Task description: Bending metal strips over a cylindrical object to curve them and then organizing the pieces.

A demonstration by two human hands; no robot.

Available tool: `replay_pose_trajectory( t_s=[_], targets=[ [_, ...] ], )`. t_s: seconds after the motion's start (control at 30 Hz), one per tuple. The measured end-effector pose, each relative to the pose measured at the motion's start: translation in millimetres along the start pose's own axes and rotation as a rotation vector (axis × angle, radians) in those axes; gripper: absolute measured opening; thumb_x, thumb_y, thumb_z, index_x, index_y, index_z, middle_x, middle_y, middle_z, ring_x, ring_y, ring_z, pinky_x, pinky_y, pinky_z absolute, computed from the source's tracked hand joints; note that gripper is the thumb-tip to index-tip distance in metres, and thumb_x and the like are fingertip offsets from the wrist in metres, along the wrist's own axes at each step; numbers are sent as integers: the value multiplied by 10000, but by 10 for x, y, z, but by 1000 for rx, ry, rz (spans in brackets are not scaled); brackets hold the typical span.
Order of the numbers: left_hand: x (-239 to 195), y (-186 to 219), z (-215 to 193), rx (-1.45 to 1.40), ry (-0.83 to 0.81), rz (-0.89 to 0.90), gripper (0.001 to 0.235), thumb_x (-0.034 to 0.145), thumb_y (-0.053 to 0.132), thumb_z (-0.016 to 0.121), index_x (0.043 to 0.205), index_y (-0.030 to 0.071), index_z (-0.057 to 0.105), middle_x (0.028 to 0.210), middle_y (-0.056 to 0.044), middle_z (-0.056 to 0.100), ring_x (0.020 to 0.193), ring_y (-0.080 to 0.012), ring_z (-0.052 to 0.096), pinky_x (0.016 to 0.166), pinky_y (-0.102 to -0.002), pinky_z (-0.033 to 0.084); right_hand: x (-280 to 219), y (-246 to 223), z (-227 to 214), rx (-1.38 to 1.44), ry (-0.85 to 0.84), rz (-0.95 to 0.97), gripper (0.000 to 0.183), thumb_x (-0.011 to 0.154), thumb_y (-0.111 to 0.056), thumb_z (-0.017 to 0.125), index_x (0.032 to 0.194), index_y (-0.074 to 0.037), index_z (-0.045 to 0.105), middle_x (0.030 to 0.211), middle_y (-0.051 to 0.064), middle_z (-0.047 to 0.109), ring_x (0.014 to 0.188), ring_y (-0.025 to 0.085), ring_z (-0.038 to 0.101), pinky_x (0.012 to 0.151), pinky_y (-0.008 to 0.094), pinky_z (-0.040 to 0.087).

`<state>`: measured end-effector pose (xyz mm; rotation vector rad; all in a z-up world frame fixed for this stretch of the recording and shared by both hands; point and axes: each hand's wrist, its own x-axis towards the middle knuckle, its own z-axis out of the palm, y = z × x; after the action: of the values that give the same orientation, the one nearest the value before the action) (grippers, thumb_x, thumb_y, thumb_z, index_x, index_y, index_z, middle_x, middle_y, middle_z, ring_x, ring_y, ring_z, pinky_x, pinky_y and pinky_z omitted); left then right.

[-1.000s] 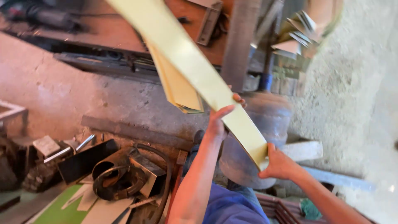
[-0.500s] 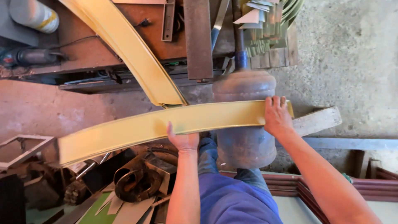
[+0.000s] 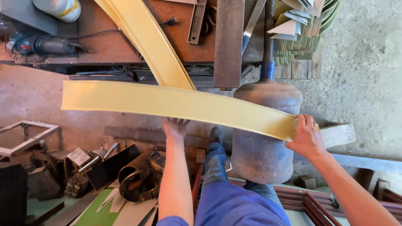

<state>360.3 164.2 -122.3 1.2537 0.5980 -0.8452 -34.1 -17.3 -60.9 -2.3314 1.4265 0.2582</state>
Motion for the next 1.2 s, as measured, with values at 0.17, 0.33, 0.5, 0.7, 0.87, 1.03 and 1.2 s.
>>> replay_pose_trajectory(
  t_s=[0.17, 0.33, 0.5, 0.7, 0.87, 1.03, 1.2],
  targets=[
    [999, -585, 136, -218, -327, -15, 600, 973, 489, 552, 1429, 100, 518, 1297, -119, 661, 1196, -303, 640, 1022, -501, 522, 19, 124, 9, 45, 16, 29, 1053, 489, -183, 922, 1386, 75, 435, 1397, 279, 486, 1313, 440, 492, 1101, 459, 443],
    [1615, -1345, -150, -206, -461, 16, 469, 1046, 372, 629, 1405, 79, 556, 1226, -65, 692, 1098, -241, 664, 894, -413, 564, -102, 158, 33, 25, -13, 55, 1006, 504, -173, 914, 1362, 70, 448, 1391, 286, 494, 1316, 444, 496, 1095, 464, 447],
    [478, -1442, -594, 1491, 19, 721, 331, 1051, 355, 690, 1255, 95, 672, 1069, -156, 712, 996, -348, 699, 859, -473, 575, 25, 242, 91, -39, 80, -4, 966, 529, -187, 896, 1336, 80, 437, 1339, 288, 509, 1275, 459, 494, 1054, 488, 461],
    [-1383, -482, 374, 1718, -419, 1621, 789, 684, 313, 774, 1405, 113, 522, 1403, -226, 529, 1306, -484, 483, 1067, -678, 338, -27, 283, 79, -205, 3, -77, 932, 545, -185, 864, 1323, 90, 430, 1321, 270, 491, 1309, 467, 434, 1114, 476, 411],
    [-900, -312, 458, 2090, -608, 1469, 914, 641, 217, 795, 1479, 124, 444, 1275, -208, 548, 1223, -416, 526, 1090, -618, 315, 75, 330, 83, -272, 20, -180, 940, 574, -244, 888, 1331, 92, 442, 1326, 258, 484, 1328, 466, 415, 1137, 476, 386],
    [-1060, -229, 443, 2230, -719, 1288, 949, 657, 201, 812, 1520, 113, 426, 1130, -187, 556, 1079, -371, 558, 995, -521, 409, -71, 227, -369, -196, 22, -217, 1145, 496, -316, 943, 1411, 114, 405, 1394, 251, 438, 1383, 488, 327, 1152, 488, 342],
    [-1230, -65, 460, 2195, -588, 1360, 948, 610, 201, 808, 1484, 127, 449, 1106, -180, 558, 1041, -359, 564, 930, -499, 416, -34, 728, -37, 238, 1, 601, 694, 813, -496, 836, 1150, 85, 657, 1159, 323, 675, 1124, 451, 639, 953, 515, 508]
  ],
)
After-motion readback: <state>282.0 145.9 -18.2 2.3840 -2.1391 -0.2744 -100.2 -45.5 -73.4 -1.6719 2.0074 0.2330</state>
